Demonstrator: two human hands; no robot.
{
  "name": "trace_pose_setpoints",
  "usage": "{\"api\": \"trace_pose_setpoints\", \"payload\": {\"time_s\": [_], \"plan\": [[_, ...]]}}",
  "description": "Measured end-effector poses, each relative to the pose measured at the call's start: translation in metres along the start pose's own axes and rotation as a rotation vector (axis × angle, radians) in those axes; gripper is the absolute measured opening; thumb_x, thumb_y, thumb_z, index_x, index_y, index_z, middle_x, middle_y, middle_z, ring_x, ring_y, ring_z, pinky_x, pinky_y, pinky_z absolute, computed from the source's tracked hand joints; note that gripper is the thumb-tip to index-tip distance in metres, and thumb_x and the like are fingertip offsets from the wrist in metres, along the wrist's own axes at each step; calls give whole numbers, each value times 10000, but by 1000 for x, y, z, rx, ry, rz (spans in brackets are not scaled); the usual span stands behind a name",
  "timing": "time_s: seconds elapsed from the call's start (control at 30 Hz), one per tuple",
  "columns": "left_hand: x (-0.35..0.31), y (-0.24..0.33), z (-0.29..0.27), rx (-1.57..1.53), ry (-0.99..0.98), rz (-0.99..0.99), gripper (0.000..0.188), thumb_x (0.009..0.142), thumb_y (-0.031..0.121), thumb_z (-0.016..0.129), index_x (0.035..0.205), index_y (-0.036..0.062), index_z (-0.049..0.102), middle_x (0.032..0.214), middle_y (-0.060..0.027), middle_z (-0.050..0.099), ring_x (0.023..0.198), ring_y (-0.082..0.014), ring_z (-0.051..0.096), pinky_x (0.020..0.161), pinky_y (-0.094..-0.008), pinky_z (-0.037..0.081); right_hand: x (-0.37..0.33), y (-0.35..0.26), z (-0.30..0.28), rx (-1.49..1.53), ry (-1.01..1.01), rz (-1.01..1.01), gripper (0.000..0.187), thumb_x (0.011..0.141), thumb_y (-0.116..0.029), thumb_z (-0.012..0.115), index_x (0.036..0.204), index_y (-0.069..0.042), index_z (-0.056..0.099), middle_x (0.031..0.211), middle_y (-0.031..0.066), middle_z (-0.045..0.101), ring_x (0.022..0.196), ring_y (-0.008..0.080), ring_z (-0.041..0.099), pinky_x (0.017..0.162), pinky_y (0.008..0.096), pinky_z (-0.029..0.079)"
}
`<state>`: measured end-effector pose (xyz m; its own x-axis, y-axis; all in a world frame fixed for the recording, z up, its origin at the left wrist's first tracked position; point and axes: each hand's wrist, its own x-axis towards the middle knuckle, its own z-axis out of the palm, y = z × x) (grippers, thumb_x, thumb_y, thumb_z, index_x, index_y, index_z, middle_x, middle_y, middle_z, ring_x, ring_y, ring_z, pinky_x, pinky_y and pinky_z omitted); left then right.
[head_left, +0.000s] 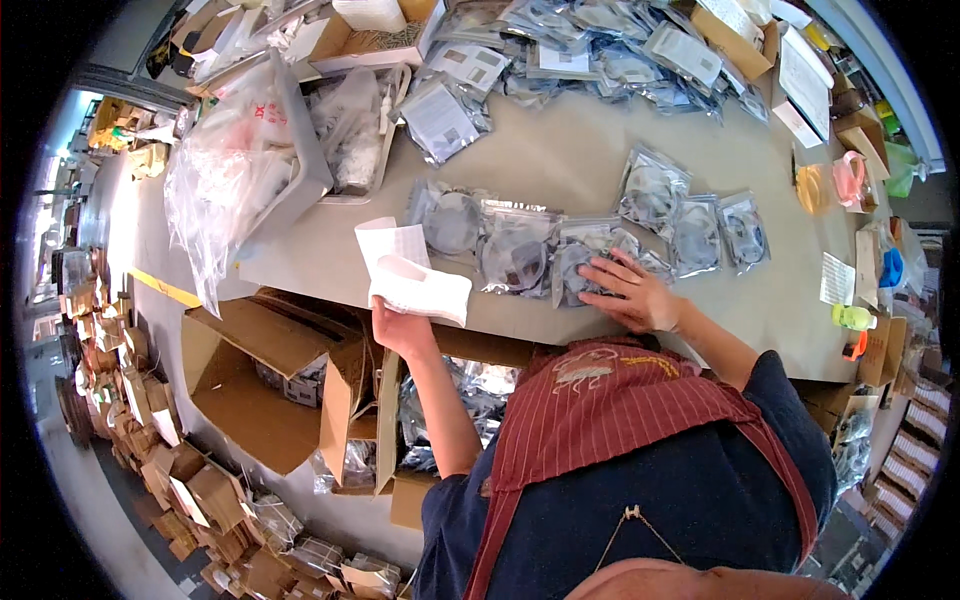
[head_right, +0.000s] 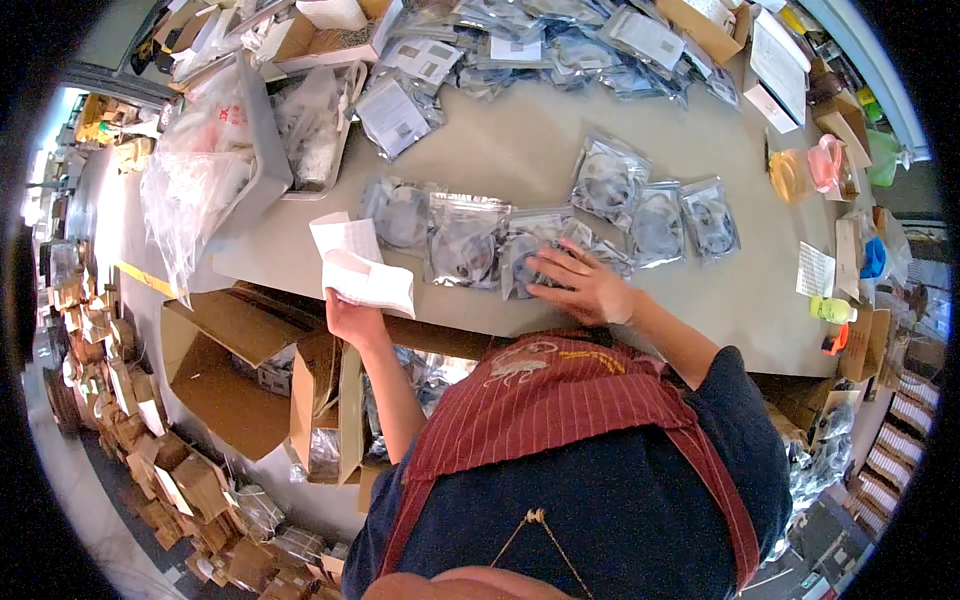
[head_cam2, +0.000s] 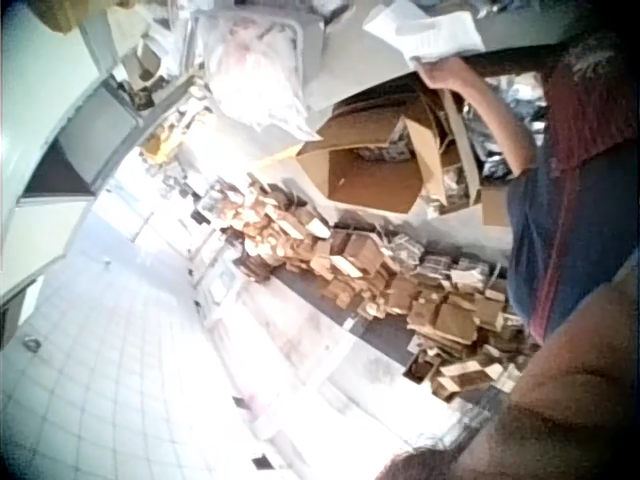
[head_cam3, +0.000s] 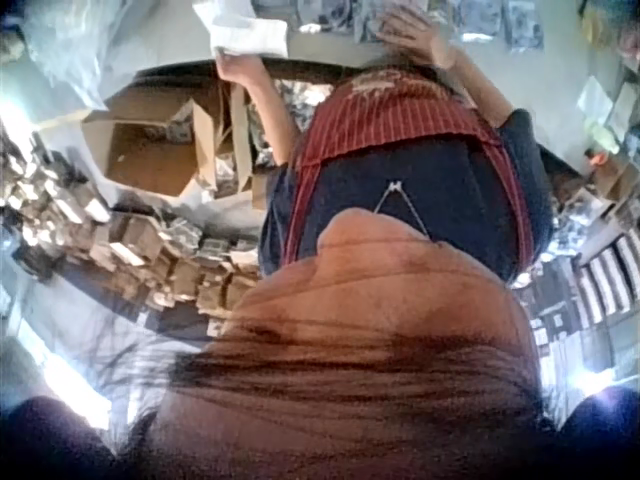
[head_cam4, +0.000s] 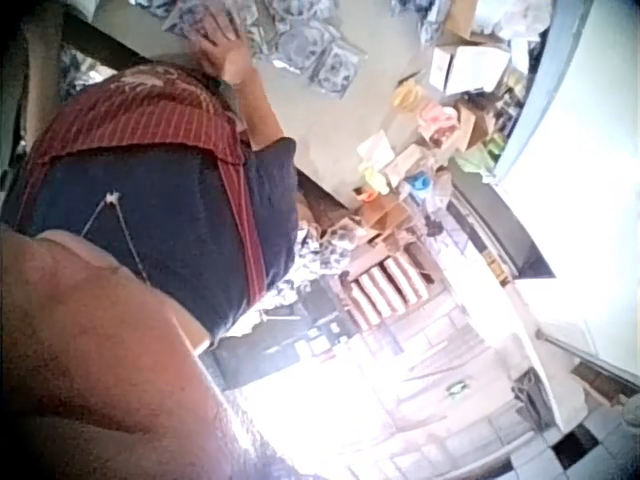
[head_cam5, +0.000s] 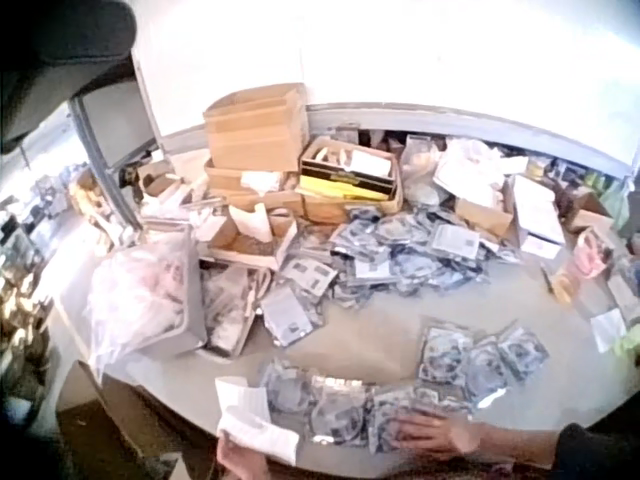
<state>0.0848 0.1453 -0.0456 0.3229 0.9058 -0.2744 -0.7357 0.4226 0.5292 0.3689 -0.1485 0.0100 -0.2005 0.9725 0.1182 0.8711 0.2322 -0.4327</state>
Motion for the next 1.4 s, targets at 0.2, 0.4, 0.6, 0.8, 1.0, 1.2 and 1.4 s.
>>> {"api": "trace_pose_setpoints", "payload": {"time_s": [0.2,0.4,0.6,0.8,1.0,1.2,1.4], "plan": [[-1,-4,5,62,17,43,495,922,256,545,1325,-24,488,1373,-174,513,1289,-357,467,1084,-530,356,-1,19,33,-115,359,659,559,907,-123,542,1444,-66,397,1556,202,258,1419,407,263,1163,546,174],[2,1,-3,-26,32,17,483,960,233,500,1364,-29,453,1394,-198,493,1305,-366,454,1090,-560,348,81,-6,31,-188,373,485,603,897,-259,581,1442,-86,391,1484,266,322,1395,428,284,1138,647,94],[4,8,-20,-284,-53,8,520,935,294,548,1377,29,477,1437,-151,478,1332,-353,433,1133,-554,284,116,-40,60,-131,113,111,626,802,-439,693,1355,-200,526,1431,272,388,1347,394,362,1138,594,202],[7,7,-31,-431,-30,-32,543,912,267,573,1394,40,469,1466,-158,442,1358,-348,405,1148,-551,277,162,-32,58,20,7,-202,620,795,-385,716,1368,-253,520,1502,181,343,1382,389,317,1143,611,169],[0,0,-23,-234,-345,235,550,829,211,696,1311,9,524,1428,-159,480,1328,-332,437,1132,-535,309,231,22,45,-175,32,33,705,800,-517,676,1431,-295,455,1574,144,248,1403,400,290,1071,690,215],[-14,-22,34,179,178,198,398,960,302,576,1208,-8,550,1257,-158,590,1227,-296,517,1058,-504,419,301,35,53,-121,93,249,842,771,-466,737,1497,-275,354,1575,178,224,1374,405,321,1045,636,295],[-30,-35,3,-388,-151,-293,428,899,231,548,1271,18,540,1325,-153,562,1250,-327,509,1104,-506,350,319,116,-10,-479,32,293,913,708,-353,815,1480,-191,354,1532,194,304,1363,434,349,1077,637,286]]}}
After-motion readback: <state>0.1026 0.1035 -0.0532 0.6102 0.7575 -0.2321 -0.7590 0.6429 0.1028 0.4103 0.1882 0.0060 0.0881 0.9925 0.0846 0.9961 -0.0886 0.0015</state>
